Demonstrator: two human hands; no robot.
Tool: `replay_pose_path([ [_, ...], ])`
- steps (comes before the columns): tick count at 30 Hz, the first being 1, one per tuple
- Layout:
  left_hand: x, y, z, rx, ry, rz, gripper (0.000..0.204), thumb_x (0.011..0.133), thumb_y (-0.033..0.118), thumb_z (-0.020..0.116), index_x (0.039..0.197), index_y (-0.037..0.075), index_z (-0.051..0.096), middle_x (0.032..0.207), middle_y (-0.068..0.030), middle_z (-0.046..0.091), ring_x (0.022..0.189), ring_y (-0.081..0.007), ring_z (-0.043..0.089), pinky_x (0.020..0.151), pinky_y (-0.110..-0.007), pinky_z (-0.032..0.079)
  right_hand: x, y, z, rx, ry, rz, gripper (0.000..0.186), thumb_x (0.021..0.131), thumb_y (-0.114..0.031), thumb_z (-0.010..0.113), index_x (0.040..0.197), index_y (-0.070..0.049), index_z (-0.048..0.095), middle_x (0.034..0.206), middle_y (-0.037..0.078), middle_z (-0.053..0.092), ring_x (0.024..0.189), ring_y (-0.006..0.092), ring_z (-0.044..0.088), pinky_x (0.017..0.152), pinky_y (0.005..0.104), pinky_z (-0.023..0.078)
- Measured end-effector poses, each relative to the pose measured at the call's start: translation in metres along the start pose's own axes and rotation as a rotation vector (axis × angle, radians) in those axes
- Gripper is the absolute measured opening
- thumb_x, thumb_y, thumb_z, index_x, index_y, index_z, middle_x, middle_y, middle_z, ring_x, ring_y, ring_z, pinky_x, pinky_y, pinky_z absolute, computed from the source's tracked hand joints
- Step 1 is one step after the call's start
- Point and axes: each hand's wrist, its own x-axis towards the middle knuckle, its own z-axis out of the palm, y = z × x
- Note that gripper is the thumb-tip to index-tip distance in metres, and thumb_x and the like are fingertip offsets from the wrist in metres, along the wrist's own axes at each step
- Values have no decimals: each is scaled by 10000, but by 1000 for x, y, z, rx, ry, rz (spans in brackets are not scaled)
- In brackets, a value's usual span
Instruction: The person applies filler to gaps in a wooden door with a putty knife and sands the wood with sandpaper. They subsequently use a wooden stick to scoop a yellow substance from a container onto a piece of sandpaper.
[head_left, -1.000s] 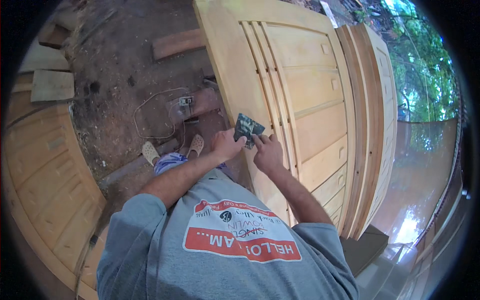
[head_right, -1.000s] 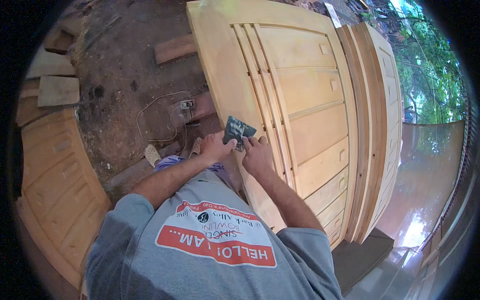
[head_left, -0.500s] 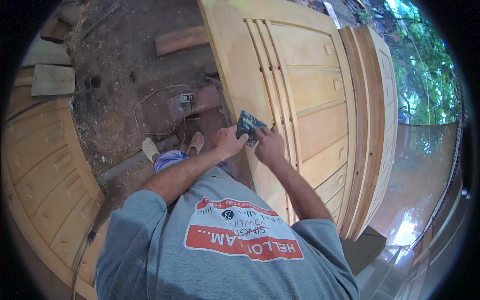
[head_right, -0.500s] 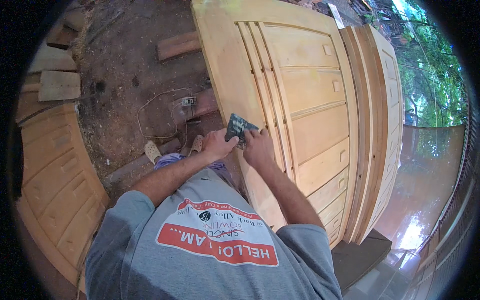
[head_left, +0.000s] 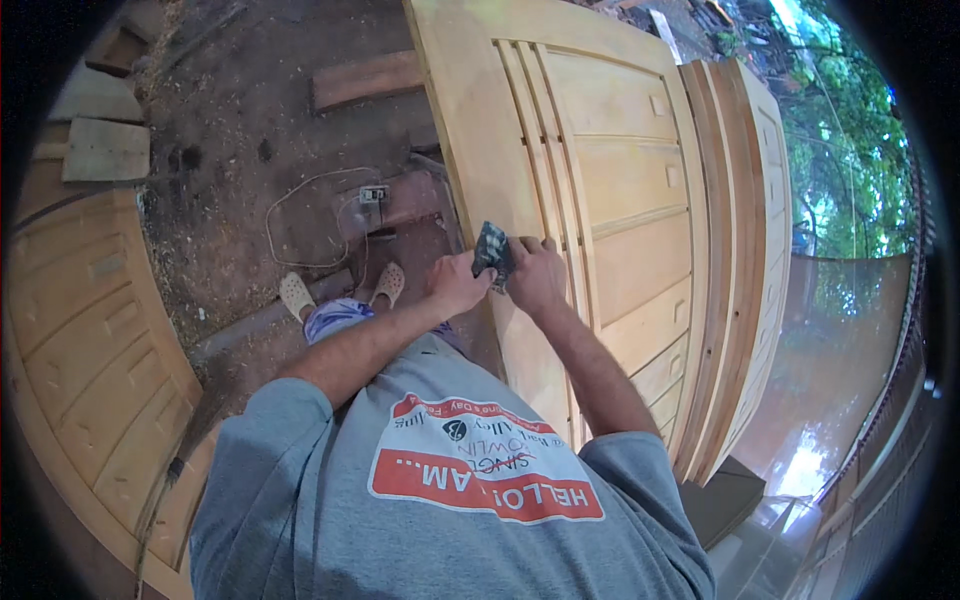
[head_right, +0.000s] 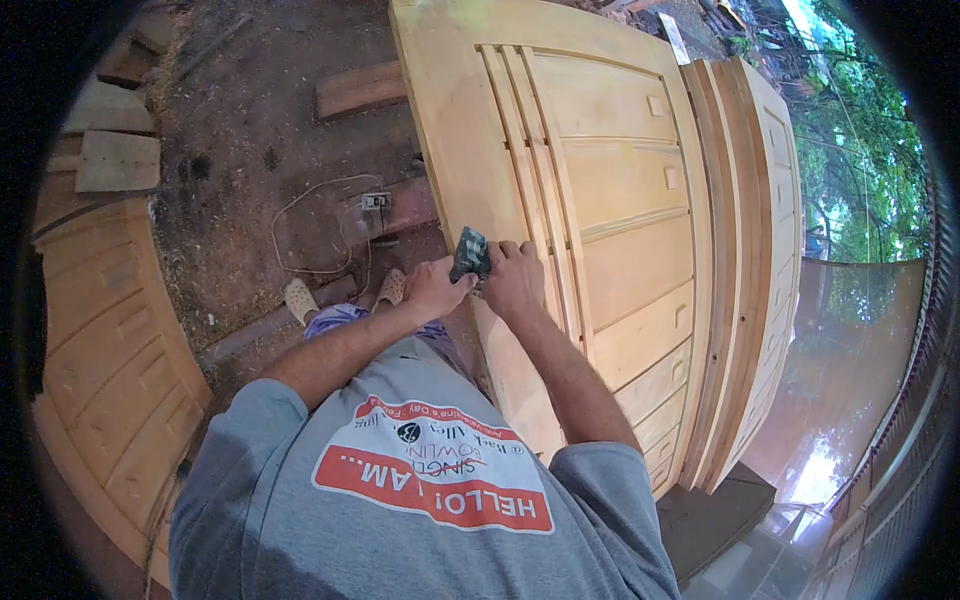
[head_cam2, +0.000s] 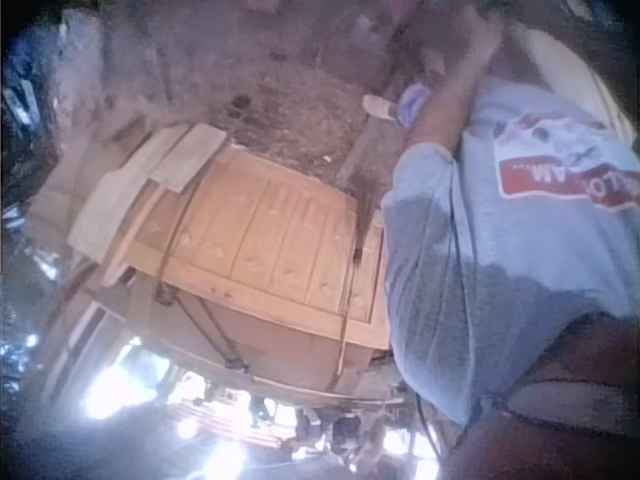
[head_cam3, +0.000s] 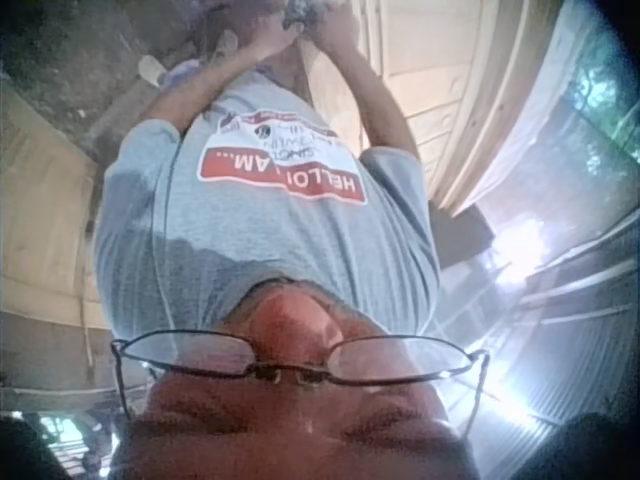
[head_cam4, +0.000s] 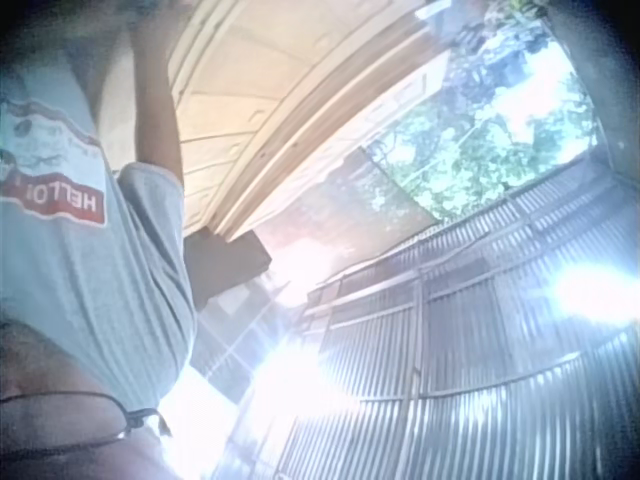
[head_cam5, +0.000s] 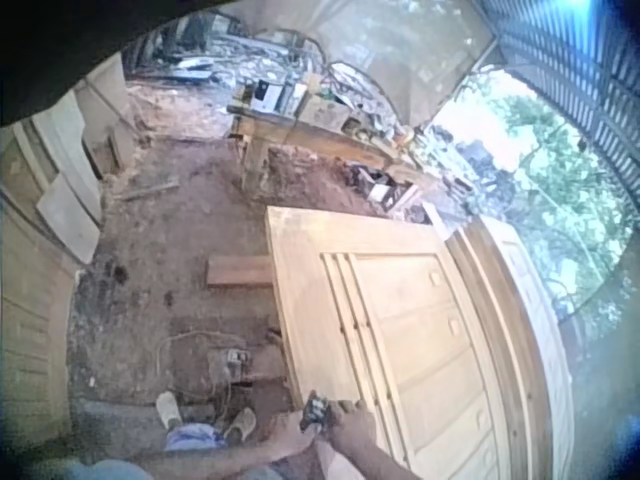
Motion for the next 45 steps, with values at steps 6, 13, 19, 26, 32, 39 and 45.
replay_pose_path([
  [6, 1, -1, -1, 14, 5, 55, 448, 848, 477, 709, 984, 50, 700, 957, -242, 719, 944, -431, 691, 831, -532, 540, -20, -2, 16, -122, 24, -76, 485, 784, -277, 758, 1209, -61, 671, 1081, 137, 692, 974, 356, 609, 845, 429, 517],
  [13, 2, -3, 1, 46, 3, 32, 446, 849, 472, 706, 995, 51, 698, 948, -240, 721, 934, -434, 693, 824, -532, 543, -30, -7, 24, -87, 80, -123, 487, 720, -231, 799, 1168, -78, 683, 1074, 99, 692, 979, 362, 606, 789, 450, 521],
  [19, 1, -2, -2, 0, -27, 17, 413, 849, 446, 709, 1019, 69, 699, 984, -219, 726, 969, -422, 688, 853, -524, 537, -1, -13, 1, -6, 70, -48, 388, 794, -214, 709, 1161, -90, 687, 1064, 104, 687, 1003, 357, 606, 787, 456, 539],
  [26, 3, -9, 7, -31, -16, 45, 409, 853, 423, 724, 989, 38, 692, 957, -245, 716, 958, -441, 684, 820, -534, 538, 2, -15, -2, -35, 57, -85, 422, 749, -157, 726, 1159, -63, 688, 1081, 120, 706, 975, 349, 617, 840, 439, 512],
  [32, 9, -20, 18, -22, 44, 100, 400, 851, 411, 722, 996, 39, 694, 944, -244, 718, 942, -441, 687, 821, -527, 540, -15, -17, 12, -45, 69, -158, 449, 745, -129, 713, 1187, -62, 682, 1089, 137, 703, 951, 353, 617, 872, 426, 512],
  [39, 7, -9, 7, -28, 47, 124, 337, 808, 330, 758, 975, 46, 689, 927, -232, 721, 915, -443, 688, 815, -529, 541, -15, -14, 24, -71, 129, -183, 454, 719, -189, 765, 1152, -74, 687, 1043, 120, 700, 975, 342, 613, 771, 453, 542],
  [45, 9, -26, 17, 8, 39, 133, 288, 782, 273, 758, 956, 59, 677, 909, -223, 720, 899, -448, 685, 807, -544, 542, 13, -31, -5, -63, -21, -41, 451, 760, -177, 715, 1201, -91, 676, 1076, 112, 685, 1024, 346, 610, 825, 438, 551],
])
